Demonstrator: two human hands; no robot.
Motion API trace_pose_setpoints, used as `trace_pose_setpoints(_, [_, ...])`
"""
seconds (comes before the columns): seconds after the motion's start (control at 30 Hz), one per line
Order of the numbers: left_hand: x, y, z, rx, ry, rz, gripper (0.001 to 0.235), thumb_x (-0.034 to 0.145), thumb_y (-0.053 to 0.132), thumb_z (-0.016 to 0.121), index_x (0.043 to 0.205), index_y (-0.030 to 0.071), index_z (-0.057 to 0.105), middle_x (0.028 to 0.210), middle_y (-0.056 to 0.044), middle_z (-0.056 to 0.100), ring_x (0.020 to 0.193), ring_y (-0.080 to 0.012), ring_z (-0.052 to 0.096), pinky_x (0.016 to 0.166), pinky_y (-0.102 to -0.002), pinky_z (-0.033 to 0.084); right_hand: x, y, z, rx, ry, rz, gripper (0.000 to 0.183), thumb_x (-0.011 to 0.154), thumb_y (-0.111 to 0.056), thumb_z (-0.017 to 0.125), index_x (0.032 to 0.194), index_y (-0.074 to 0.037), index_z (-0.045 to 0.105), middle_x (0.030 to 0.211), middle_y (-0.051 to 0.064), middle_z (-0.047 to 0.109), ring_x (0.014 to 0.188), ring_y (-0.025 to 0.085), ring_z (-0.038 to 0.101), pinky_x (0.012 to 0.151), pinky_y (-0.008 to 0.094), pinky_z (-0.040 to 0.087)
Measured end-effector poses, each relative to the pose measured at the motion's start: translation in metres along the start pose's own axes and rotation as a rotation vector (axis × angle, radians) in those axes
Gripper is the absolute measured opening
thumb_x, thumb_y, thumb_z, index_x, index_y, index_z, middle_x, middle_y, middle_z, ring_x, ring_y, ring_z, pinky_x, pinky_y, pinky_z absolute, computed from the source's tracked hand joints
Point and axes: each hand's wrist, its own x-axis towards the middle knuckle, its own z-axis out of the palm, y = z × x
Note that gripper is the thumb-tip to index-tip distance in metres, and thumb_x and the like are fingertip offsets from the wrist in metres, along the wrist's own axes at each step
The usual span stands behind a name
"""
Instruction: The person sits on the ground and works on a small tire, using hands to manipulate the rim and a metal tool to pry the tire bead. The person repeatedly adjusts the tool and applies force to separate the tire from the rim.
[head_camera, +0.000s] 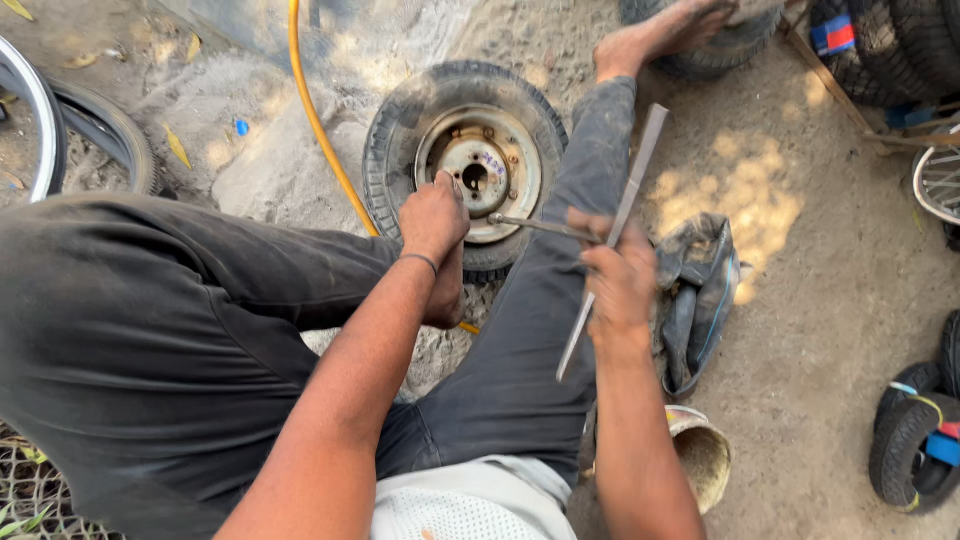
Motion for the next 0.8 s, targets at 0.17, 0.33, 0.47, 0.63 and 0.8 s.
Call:
trace_pose_setpoints(0.17, [0.001, 0.002, -0.005, -0.008, 0.002, -0.014, 0.023, 0.096, 0.025, 0.058, 0.106, 0.004, 0.058, 0.088, -0.024, 0.071, 0.080, -0.0454, 0.071, 0.071, -0.057, 0.056, 0.024, -0.022, -0.013, 0.069, 0.036, -0.098, 0.021, 0.082, 0.007, 0.049, 0.097, -0.002, 0.061, 0.100, 0.020, 0.071, 0.111, 0.033, 0.072, 0.112, 0.046, 0.054])
trace_pose_setpoints(0.33, [0.000, 0.005, -0.009, 0.011, 0.020, 0.000, 0.026, 0.094, 0.026, 0.062, 0.105, 0.003, 0.058, 0.086, -0.024, 0.071, 0.078, -0.0448, 0.071, 0.071, -0.056, 0.056, 0.076, 0.011, -0.012, -0.149, 0.025, -0.180, 0.017, 0.080, 0.007, 0.046, 0.091, -0.002, 0.055, 0.095, 0.018, 0.072, 0.105, 0.031, 0.072, 0.106, 0.045, 0.057])
trace_pose_setpoints(0.47, [0.001, 0.007, -0.010, 0.022, -0.008, -0.012, 0.027, 0.088, 0.026, 0.065, 0.103, 0.004, 0.059, 0.086, -0.023, 0.072, 0.079, -0.0434, 0.072, 0.071, -0.055, 0.057, 0.083, 0.026, -0.024, -0.220, -0.162, -0.248, 0.016, 0.084, 0.008, 0.047, 0.097, 0.000, 0.053, 0.100, 0.016, 0.068, 0.108, 0.029, 0.069, 0.108, 0.045, 0.054])
trace_pose_setpoints(0.63, [0.000, 0.004, -0.007, 0.022, 0.019, 0.003, 0.026, 0.089, 0.028, 0.065, 0.102, 0.006, 0.059, 0.086, -0.022, 0.072, 0.078, -0.0443, 0.071, 0.069, -0.056, 0.056, 0.081, 0.016, -0.029, -0.328, -0.121, -0.243, 0.019, 0.082, 0.009, 0.044, 0.095, -0.001, 0.054, 0.099, 0.014, 0.072, 0.106, 0.027, 0.071, 0.106, 0.043, 0.058])
trace_pose_setpoints(0.8, [0.009, 0.006, -0.003, 0.066, -0.006, -0.015, 0.027, 0.094, 0.030, 0.062, 0.103, 0.005, 0.058, 0.083, -0.023, 0.072, 0.077, -0.0440, 0.071, 0.069, -0.056, 0.056, 0.107, -0.010, -0.030, -0.325, -0.239, -0.263, 0.018, 0.083, 0.013, 0.044, 0.091, -0.001, 0.052, 0.097, 0.014, 0.070, 0.104, 0.026, 0.072, 0.105, 0.043, 0.059])
